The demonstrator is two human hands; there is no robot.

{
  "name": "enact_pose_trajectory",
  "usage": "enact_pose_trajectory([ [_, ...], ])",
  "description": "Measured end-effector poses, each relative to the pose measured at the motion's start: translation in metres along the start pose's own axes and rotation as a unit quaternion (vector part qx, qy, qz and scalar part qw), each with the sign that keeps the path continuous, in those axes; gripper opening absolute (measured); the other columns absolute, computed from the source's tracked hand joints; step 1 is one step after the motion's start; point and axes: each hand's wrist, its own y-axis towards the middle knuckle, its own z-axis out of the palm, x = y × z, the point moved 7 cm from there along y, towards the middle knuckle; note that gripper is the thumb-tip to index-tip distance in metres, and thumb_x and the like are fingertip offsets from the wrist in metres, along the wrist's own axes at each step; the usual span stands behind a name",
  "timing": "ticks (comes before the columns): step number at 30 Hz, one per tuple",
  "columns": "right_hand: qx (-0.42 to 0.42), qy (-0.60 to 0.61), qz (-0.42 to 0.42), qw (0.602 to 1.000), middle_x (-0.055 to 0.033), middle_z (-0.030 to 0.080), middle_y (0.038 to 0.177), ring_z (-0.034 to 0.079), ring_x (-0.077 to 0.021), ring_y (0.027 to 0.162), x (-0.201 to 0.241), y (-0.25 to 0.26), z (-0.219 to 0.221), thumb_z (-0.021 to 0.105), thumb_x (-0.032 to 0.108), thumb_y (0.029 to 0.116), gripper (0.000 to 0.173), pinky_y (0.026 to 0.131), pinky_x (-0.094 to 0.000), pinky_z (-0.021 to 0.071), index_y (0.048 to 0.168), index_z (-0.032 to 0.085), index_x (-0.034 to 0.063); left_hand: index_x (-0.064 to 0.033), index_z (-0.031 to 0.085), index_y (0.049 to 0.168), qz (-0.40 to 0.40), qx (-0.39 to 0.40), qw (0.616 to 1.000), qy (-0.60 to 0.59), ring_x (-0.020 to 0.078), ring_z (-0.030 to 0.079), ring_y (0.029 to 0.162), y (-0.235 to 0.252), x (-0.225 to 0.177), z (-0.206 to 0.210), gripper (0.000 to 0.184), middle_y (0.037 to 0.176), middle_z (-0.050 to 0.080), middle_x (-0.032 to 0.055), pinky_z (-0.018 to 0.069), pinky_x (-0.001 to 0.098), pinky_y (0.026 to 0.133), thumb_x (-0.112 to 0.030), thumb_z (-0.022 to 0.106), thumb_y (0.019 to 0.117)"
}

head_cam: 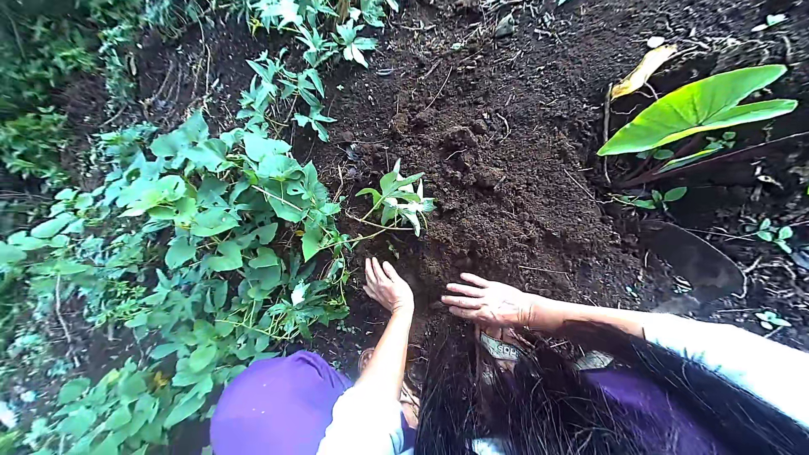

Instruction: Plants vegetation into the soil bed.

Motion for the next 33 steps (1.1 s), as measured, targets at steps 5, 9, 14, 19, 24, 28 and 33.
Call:
enact_pose_trajectory([
  [5, 0.082, 0.040, 0.043, 0.995, -0.0195, 0.038, 0.164, 0.030, -0.0403, 0.154, -0.001, 0.062, 0.015, 0.045, -0.004, 0.1024, 0.045, 0.124, -0.0648, 0.0203, 0.146, 0.055, 0.0020, -0.0071, 0.031, 0.162, -0.072, 0.058, 0.995, 0.044, 0.0359, 0.022, 0.158, 0.020, 0.049, 0.014, 0.055, 0.171, 0.022, 0.0180, 0.0206, 0.0592, 0.124, -0.031, 0.030, 0.1129],
  [9, 0.104, 0.050, 0.126, 0.985, -0.0294, 0.026, 0.166, 0.020, -0.0437, 0.157, -0.034, 0.099, 0.011, 0.064, 0.017, 0.0995, 0.061, 0.125, -0.0647, 0.0128, 0.155, 0.043, 0.0017, 0.0001, 0.024, 0.162, -0.025, 0.109, 0.993, -0.035, 0.0411, 0.015, 0.158, -0.001, 0.048, 0.031, 0.054, 0.170, 0.015, 0.0261, 0.0125, 0.0521, 0.129, -0.020, 0.029, 0.1121],
  [14, 0.176, 0.038, 0.127, 0.975, -0.0309, 0.031, 0.163, 0.018, -0.0539, 0.154, -0.053, 0.114, 0.026, 0.073, 0.030, 0.0940, 0.065, 0.123, -0.0714, 0.0058, 0.150, 0.051, 0.0033, -0.0008, 0.023, 0.163, -0.082, 0.124, 0.946, -0.289, 0.0303, 0.012, 0.160, -0.007, 0.038, 0.039, 0.053, 0.171, 0.014, 0.0216, 0.0077, 0.0414, 0.130, -0.016, 0.026, 0.1121],
  [19, 0.118, 0.056, 0.155, 0.979, -0.0297, 0.056, 0.142, 0.037, -0.0528, 0.145, -0.052, 0.098, 0.008, 0.060, 0.013, 0.1007, 0.033, 0.123, -0.0717, 0.0106, 0.129, 0.064, -0.0042, -0.0076, 0.013, 0.166, -0.139, 0.187, 0.868, -0.438, 0.0199, 0.011, 0.160, -0.035, -0.012, 0.050, 0.054, 0.174, 0.008, 0.0135, 0.0097, 0.0372, 0.130, -0.021, 0.022, 0.1138],
  [24, -0.026, -0.003, 0.214, 0.977, -0.0207, 0.066, 0.134, 0.047, -0.0448, 0.142, -0.062, 0.026, -0.035, 0.058, 0.001, 0.0964, 0.021, 0.123, -0.0667, 0.0187, 0.112, 0.073, 0.0003, -0.0027, 0.016, 0.164, -0.107, 0.270, 0.841, -0.457, 0.0217, 0.018, 0.159, -0.062, -0.071, 0.038, 0.057, 0.172, 0.011, 0.0174, 0.0178, 0.0353, 0.128, -0.009, 0.035, 0.1111],
  [28, -0.248, -0.091, 0.351, 0.899, -0.0162, 0.052, 0.154, 0.037, -0.0419, 0.150, -0.051, -0.043, -0.066, 0.073, 0.026, 0.0905, 0.043, 0.117, -0.0755, 0.0221, 0.133, 0.070, 0.0151, 0.0050, 0.038, 0.154, -0.096, 0.192, 0.910, -0.354, 0.0359, 0.041, 0.146, -0.046, -0.070, 0.026, 0.055, 0.159, 0.036, 0.0287, 0.0351, 0.0436, 0.120, -0.009, 0.057, 0.1040],
  [33, -0.250, 0.006, 0.639, 0.727, -0.0389, 0.015, 0.164, 0.027, -0.0567, 0.150, -0.041, -0.090, -0.034, 0.088, 0.056, 0.0710, 0.124, 0.122, -0.0661, 0.0246, 0.159, 0.026, -0.0065, 0.0039, 0.047, 0.146, -0.132, 0.144, 0.896, -0.400, 0.0285, 0.049, 0.136, -0.006, -0.077, 0.021, 0.053, 0.147, 0.051, 0.0250, 0.0406, 0.0413, 0.113, -0.016, 0.066, 0.1013],
])
